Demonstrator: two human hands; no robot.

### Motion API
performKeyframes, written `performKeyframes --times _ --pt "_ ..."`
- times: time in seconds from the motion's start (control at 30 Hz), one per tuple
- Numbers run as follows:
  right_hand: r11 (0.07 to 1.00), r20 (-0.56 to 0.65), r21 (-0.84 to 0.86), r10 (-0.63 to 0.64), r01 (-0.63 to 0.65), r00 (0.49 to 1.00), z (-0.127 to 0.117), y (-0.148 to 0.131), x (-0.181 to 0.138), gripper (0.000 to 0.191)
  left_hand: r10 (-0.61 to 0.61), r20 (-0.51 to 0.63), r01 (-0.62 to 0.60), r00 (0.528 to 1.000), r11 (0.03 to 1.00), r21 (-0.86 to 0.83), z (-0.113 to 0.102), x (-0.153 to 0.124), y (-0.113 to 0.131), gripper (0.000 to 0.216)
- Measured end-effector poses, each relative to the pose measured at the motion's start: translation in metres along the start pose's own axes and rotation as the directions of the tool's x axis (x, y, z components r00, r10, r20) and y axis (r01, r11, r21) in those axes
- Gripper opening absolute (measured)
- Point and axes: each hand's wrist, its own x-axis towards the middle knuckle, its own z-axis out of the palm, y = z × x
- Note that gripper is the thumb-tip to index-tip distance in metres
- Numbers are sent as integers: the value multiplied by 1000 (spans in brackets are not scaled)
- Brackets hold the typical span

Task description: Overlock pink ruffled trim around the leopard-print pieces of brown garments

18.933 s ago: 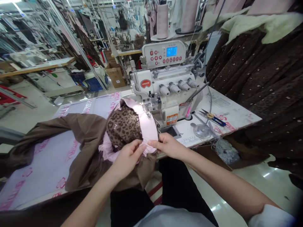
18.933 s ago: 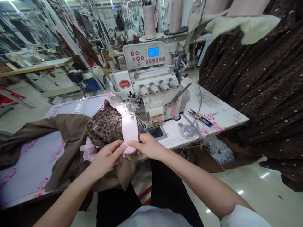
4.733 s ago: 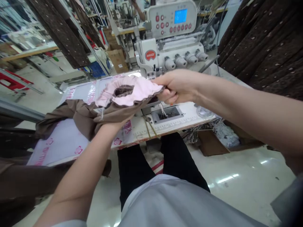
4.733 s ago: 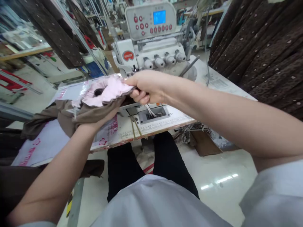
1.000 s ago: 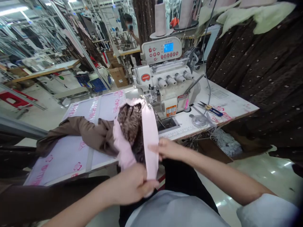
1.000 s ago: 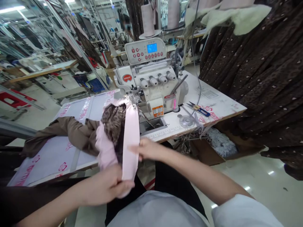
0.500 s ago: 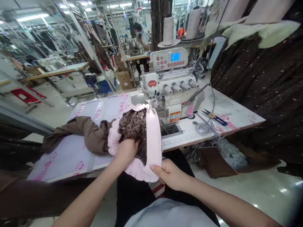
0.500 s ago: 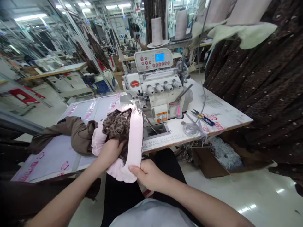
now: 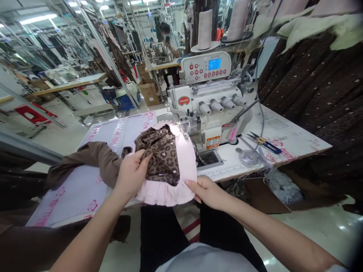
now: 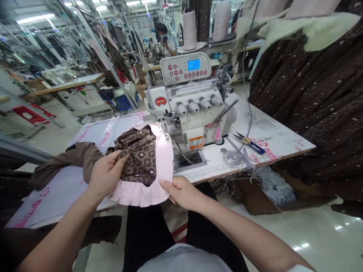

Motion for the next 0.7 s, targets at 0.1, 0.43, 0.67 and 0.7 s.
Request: performKeyframes --times 0.1,0.43,0.67,0.7 --pt "999 -31 -8 -31 31 999 -13 -3 19 58 13 -61 -14 998 1000 -1 1 21 -6 29" --pt "822 -100 548 246 -153 964 -18 -31 59 44 406 -3 -401 914 903 157 22 11 44 54" --pt "722 -76 680 244 -129 967 -16 -36 50 36 521 79 -513 850 786 345 56 2 43 53" --pt "721 -81 683 233 -117 969 -15 -35 49 35 538 92 -532 838 767 359 55 5 42 52"
